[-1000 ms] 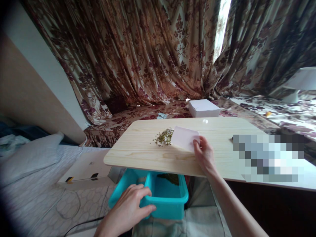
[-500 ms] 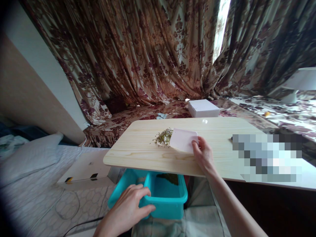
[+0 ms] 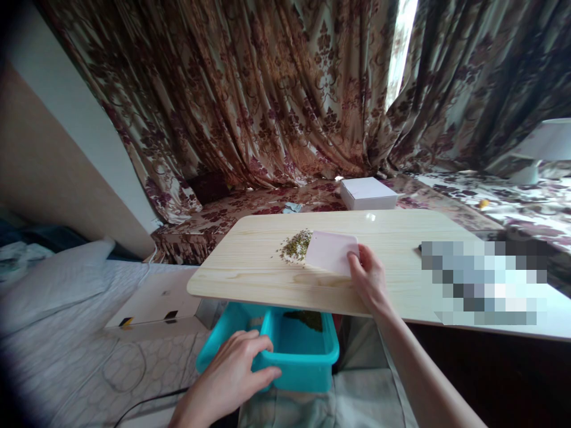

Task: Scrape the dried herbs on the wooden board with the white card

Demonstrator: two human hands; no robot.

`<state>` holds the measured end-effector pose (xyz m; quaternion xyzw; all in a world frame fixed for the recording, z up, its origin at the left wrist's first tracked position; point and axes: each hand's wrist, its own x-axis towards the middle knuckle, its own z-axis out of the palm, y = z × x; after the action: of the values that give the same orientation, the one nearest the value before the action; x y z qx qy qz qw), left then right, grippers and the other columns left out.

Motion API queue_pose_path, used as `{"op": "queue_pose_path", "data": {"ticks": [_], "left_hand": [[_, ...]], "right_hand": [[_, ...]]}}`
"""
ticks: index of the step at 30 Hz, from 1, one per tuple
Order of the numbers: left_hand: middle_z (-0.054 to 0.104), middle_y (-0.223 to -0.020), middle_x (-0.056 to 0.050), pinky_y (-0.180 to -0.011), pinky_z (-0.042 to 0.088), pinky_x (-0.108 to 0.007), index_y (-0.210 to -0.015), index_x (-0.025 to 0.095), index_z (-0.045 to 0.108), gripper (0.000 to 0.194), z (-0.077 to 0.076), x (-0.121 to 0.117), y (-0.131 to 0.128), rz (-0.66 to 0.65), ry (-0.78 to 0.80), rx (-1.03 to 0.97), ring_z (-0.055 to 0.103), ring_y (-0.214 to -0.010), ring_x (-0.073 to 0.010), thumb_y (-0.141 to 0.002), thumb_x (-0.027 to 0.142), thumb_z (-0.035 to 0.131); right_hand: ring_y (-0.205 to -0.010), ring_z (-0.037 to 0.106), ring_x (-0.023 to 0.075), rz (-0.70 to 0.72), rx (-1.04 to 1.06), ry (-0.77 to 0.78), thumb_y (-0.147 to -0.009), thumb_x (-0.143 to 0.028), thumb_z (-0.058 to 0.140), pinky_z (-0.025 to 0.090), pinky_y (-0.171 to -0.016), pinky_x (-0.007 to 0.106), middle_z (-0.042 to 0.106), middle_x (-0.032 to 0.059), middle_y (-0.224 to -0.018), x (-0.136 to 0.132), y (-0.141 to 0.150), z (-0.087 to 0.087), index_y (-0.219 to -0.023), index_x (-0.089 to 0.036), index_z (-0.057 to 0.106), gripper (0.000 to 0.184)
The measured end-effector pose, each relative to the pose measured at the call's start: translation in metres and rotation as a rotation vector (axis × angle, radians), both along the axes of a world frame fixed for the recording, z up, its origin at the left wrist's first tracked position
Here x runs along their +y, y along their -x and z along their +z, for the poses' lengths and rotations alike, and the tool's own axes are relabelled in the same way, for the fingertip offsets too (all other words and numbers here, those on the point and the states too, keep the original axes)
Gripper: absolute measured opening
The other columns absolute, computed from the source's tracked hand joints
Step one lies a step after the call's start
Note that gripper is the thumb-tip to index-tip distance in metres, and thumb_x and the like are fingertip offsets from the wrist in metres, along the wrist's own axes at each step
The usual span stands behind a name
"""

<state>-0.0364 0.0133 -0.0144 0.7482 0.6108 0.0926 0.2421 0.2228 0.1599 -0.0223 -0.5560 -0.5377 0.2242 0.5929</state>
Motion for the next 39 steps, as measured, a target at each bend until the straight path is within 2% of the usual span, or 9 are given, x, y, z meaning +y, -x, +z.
{"op": "queue_pose_path", "data": {"ticks": [5,18,27,31,39], "left_hand": [[0.060,-0.092,0.000,-0.083,0.034,-0.028,-0.090,0.025,0.063,0.018,0.003,0.000,-0.001,0.008,0.012,0.007,0.050,-0.095,-0.0223,-0.077,0.037,0.061],[0.060,-0.093,0.000,-0.083,0.034,-0.028,-0.093,0.026,0.064,0.020,0.000,0.001,0.000,0.008,0.007,0.007,0.050,-0.095,-0.0223,-0.076,0.038,0.061],[0.060,-0.094,0.000,-0.084,0.035,-0.029,-0.092,0.025,0.064,0.020,0.002,0.000,0.000,0.012,0.018,0.015,0.050,-0.096,-0.0228,-0.077,0.038,0.060],[0.060,-0.093,-0.001,-0.084,0.035,-0.029,-0.093,0.025,0.064,0.021,0.002,0.000,0.000,0.009,0.033,0.028,0.050,-0.096,-0.0233,-0.077,0.039,0.060],[0.060,-0.093,0.000,-0.083,0.034,-0.029,-0.091,0.026,0.063,0.019,0.000,0.000,0.000,0.010,0.010,0.007,0.050,-0.095,-0.0229,-0.077,0.038,0.061]], "right_hand": [[-0.067,0.060,0.0180,0.033,-0.020,-0.006,-0.074,-0.033,0.053,0.045,-0.060,0.028,0.066,0.0034,-0.074,0.002,-0.001,-0.002,-0.087,-0.019,0.058,0.020],[-0.064,0.056,0.0164,0.048,-0.006,-0.024,-0.072,-0.030,0.053,0.045,-0.056,0.026,0.061,0.0008,-0.067,-0.001,0.001,0.000,-0.079,-0.019,0.059,0.014],[-0.067,0.059,0.0178,0.119,0.038,-0.025,-0.073,-0.033,0.055,0.047,-0.058,0.027,0.064,0.0025,-0.071,-0.001,0.004,0.000,-0.085,-0.019,0.059,0.018],[-0.066,0.059,0.0175,0.174,-0.014,-0.026,-0.075,-0.035,0.055,0.048,-0.058,0.027,0.063,0.0020,-0.070,0.002,0.003,-0.005,-0.086,-0.020,0.059,0.019],[-0.065,0.059,0.0176,0.172,-0.062,-0.039,-0.078,-0.038,0.053,0.048,-0.061,0.029,0.063,0.0019,-0.070,0.011,0.001,-0.014,-0.087,-0.022,0.058,0.020]]}}
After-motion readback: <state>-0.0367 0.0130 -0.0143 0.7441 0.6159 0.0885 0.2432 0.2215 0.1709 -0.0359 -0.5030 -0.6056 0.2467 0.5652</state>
